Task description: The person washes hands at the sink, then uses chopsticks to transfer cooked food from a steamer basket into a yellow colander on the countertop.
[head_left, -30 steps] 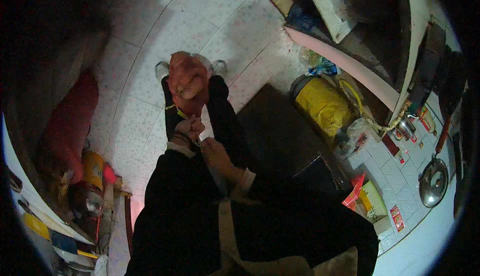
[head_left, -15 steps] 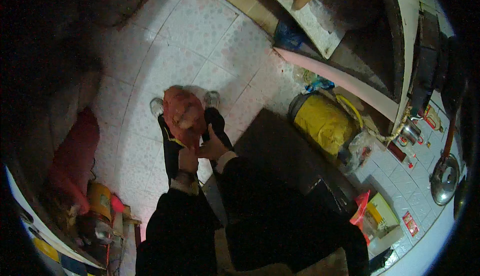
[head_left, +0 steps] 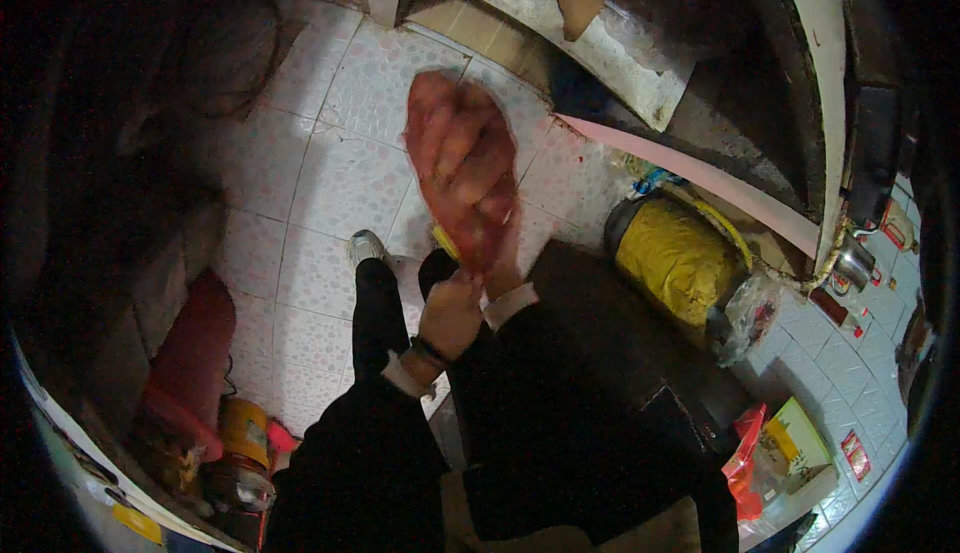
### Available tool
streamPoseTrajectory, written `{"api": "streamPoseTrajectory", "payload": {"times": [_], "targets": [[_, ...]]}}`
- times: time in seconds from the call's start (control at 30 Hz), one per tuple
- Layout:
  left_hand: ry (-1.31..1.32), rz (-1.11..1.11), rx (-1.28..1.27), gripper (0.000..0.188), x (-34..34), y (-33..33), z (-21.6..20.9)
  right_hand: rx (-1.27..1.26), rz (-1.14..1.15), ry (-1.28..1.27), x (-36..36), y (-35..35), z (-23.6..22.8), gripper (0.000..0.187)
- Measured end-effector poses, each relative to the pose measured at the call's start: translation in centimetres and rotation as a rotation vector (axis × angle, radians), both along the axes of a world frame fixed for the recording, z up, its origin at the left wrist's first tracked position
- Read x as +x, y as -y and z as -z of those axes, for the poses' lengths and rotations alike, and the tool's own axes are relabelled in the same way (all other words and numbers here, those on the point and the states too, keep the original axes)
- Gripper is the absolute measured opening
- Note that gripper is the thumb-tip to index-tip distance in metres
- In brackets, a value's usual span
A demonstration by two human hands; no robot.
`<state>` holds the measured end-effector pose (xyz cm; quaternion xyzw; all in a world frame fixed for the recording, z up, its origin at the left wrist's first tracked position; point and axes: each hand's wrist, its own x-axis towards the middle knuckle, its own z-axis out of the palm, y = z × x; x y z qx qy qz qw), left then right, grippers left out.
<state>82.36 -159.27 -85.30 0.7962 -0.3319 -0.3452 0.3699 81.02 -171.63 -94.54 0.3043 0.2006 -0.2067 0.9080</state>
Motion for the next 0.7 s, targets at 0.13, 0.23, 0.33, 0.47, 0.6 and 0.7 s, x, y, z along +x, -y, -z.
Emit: {"api": "streamPoseTrajectory", "payload": {"times": [0.13,0.23,0.33,0.47,0.6,0.7], "targets": [[-0.121,0.072,0.100,0.029,2.3,6.5,4.8,-0.370,-0.055,0.040,3.6,7.9,4.3,0.060],[-0.083,0.023,0.027,0.030,6.1,11.7,11.3,-0.560,-0.106,-0.309,6.4,12.9,9.0,0.065],[0.033,0.104,0.085,0.030,9.7,14.8,17.7,-0.599,-0.197,-0.482,7.9,13.8,13.3,0.059],[-0.079,0.000,0.270,0.037,7.9,12.7,22.3,-0.740,-0.369,-0.365,7.2,13.1,16.4,0.056],[0.012,0.080,0.005,0.047,3.0,9.5,23.2,-0.783,-0.568,-0.746,7.5,15.2,18.4,0.044],[-0.120,-0.089,0.073,0.047,-0.4,4.5,22.6,-1.125,-0.573,-0.891,8.4,20.6,19.5,0.039]]}}
